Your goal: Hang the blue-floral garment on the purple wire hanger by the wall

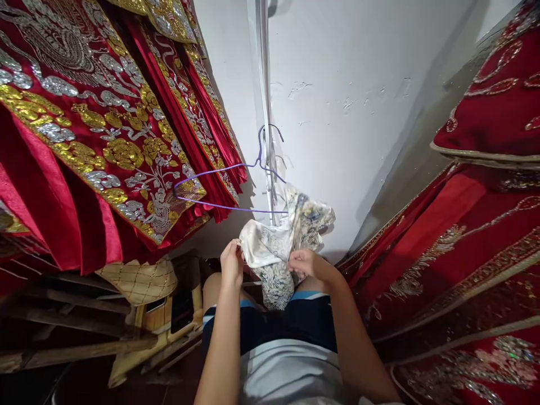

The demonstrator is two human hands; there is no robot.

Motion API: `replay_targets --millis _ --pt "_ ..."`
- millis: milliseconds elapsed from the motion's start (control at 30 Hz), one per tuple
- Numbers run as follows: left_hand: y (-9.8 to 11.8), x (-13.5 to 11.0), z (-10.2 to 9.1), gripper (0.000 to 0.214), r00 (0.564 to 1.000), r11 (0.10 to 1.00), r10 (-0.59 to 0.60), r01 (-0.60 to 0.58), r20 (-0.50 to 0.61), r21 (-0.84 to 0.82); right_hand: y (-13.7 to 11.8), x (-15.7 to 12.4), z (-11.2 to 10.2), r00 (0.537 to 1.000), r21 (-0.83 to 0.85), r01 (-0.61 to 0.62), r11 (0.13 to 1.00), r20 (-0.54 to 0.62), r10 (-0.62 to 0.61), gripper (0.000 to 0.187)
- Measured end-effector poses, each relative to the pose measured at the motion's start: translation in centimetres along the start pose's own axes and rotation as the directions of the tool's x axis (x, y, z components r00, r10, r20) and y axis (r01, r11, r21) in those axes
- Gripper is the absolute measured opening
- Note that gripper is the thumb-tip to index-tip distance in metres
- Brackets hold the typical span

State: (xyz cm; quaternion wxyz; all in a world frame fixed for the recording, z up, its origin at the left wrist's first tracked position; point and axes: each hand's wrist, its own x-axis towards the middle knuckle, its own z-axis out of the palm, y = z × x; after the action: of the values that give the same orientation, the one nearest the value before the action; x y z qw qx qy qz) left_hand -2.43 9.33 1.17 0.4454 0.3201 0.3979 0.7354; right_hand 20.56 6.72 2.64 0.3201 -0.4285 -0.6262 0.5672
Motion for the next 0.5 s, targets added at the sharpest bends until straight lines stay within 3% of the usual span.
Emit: replay_targets --millis 67,167,233,300,333,400,467,500 --pt "0.6 -1.3 1.2 0.033 0.999 1.000 0.019 -0.019 0.031 0.005 0.3 -0.6 -0.6 1.000 -0.152 -0.027 0.988 0.001 0.027 0.022" --pt "2.5 -4.3 3.4 0.033 0.961 0.973 0.132 -0.173 0.244 0.155 0.1 -0.6 0.2 0.990 -0.135 0.142 0.981 0.008 -0.142 0.032" --pt "4.0 -6.1 4.6 0.031 0.861 0.907 0.158 -0.321 0.483 0.274 -0.4 -0.4 1.6 0.965 -0.065 0.229 0.971 0.143 -0.218 0.048" --pt "5.1 -7.0 5.3 0.029 0.748 0.849 0.099 -0.408 0.656 0.336 -1.1 -0.1 3.0 0.950 -0.046 0.225 0.973 0.234 -0.209 0.041" --pt "5.4 -7.0 5.3 0.032 0.706 0.831 0.054 -0.424 0.706 0.360 -1.6 -0.1 3.5 0.951 -0.048 0.209 0.977 0.242 -0.192 0.034" --pt "5.6 -6.4 4.7 0.043 0.661 0.811 -0.022 -0.427 0.750 0.399 -2.8 -0.4 3.6 0.957 -0.039 0.183 0.982 0.238 -0.169 0.025" --pt "5.1 -5.4 3.6 0.045 0.623 0.804 -0.048 -0.440 0.781 0.401 -4.4 -1.1 2.4 0.931 -0.009 0.183 0.983 0.322 -0.171 0.026" --pt "4.8 -4.9 2.9 0.045 0.578 0.799 -0.071 -0.455 0.813 0.393 -5.3 -1.6 1.4 0.908 -0.012 0.183 0.983 0.385 -0.164 0.026"
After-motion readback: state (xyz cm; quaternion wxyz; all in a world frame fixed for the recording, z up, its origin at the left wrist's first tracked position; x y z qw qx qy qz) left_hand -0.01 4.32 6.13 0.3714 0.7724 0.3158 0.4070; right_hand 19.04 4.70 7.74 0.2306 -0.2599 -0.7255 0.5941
